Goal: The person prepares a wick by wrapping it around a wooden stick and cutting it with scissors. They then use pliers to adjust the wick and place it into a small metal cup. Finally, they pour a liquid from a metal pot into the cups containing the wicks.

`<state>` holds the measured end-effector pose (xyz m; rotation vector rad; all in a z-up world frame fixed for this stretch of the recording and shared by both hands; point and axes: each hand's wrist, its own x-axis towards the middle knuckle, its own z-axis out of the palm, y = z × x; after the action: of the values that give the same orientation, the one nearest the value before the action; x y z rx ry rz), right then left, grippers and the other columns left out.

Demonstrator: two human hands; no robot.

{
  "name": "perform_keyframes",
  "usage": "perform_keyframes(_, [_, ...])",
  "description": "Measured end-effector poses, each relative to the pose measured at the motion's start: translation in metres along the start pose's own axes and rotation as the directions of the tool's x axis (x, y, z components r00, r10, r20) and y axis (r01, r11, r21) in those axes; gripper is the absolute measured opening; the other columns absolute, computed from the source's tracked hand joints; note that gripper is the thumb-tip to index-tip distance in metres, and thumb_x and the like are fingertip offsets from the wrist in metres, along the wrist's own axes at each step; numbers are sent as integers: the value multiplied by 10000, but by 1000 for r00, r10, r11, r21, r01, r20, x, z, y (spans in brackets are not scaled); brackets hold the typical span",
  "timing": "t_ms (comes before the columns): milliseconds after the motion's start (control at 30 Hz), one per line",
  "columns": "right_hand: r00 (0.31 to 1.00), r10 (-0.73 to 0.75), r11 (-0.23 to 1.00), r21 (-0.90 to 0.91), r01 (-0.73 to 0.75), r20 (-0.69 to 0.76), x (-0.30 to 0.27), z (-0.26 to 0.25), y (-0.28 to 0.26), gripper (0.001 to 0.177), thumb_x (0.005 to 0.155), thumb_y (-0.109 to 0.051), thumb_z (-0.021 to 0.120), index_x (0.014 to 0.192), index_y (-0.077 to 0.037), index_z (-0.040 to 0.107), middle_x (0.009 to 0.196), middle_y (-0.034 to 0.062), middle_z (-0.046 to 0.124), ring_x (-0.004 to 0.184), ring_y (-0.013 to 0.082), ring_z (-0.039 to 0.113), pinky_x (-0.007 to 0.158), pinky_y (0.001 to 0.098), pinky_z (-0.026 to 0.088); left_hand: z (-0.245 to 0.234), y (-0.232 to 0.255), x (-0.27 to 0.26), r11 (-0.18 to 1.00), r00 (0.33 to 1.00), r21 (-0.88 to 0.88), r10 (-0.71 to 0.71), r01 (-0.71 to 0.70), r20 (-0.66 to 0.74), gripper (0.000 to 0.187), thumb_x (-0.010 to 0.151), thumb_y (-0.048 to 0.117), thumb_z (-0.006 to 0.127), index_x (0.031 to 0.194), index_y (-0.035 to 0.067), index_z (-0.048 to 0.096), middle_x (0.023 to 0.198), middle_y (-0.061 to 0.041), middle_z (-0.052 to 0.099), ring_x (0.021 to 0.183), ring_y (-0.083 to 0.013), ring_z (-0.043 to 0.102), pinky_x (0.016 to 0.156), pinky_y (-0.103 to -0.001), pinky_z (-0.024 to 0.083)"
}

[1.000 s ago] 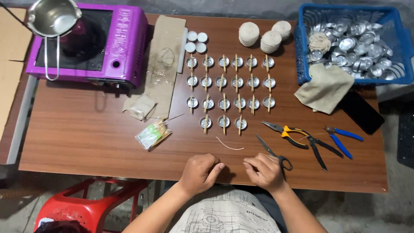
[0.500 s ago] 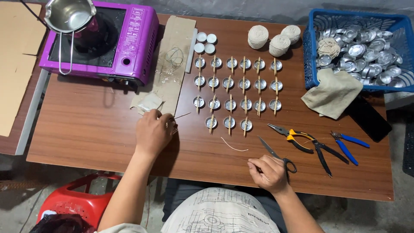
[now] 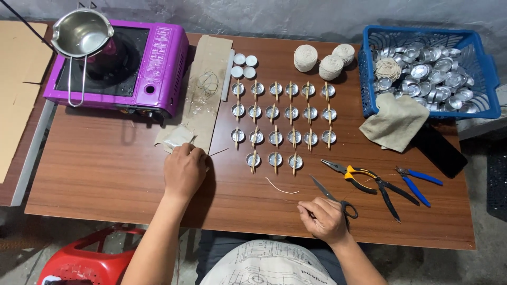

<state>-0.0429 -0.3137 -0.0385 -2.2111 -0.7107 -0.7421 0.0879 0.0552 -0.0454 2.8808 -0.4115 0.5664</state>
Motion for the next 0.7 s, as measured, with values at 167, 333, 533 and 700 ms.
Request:
perform_keyframes(167, [1000, 1, 1000, -7, -1, 4, 1, 1, 0, 41, 884, -43, 726, 855, -17, 712, 677, 53, 664, 514, 158, 584, 459, 287, 457, -9, 3, 11, 965, 998, -260, -35, 22, -47, 31, 908, 105, 726, 935, 112, 739, 887, -55, 734, 806, -313, 639, 675, -429, 470])
perform_keyframes(333, [1000, 10, 1000, -19, -10, 15, 0, 1, 1, 29, 876, -29, 730, 863, -22, 705, 664, 39, 639, 511, 151, 563, 459, 285, 443, -17, 10, 27, 725, 930, -677, -323, 125, -173, 55, 962, 58, 747, 1009, 32, 758, 957, -93, 757, 886, -187, 693, 797, -300, 542])
perform_keyframes(533, [1000, 11, 1000, -11, -11, 2, 1, 1, 1, 31, 880, -28, 723, 856, -16, 706, 666, 48, 649, 508, 159, 561, 466, 290, 445, -20, 11, 32, 137, 796, -959, -594, 247, 120, 128, 995, 112, 715, 1077, 13, 713, 863, -65, 705, 762, -109, 635, 665, -224, 536])
perform_keyframes(700, [1000, -3, 1000, -16, 3, 11, 2, 1, 0, 19, 871, -9, 725, 863, -9, 707, 719, 63, 696, 548, 168, 612, 494, 298, 491, -21, 14, 27, 563, 868, -699, -467, 441, 172, 161, 884, 178, 816, 995, 63, 798, 945, -71, 799, 878, -120, 745, 845, -243, 597])
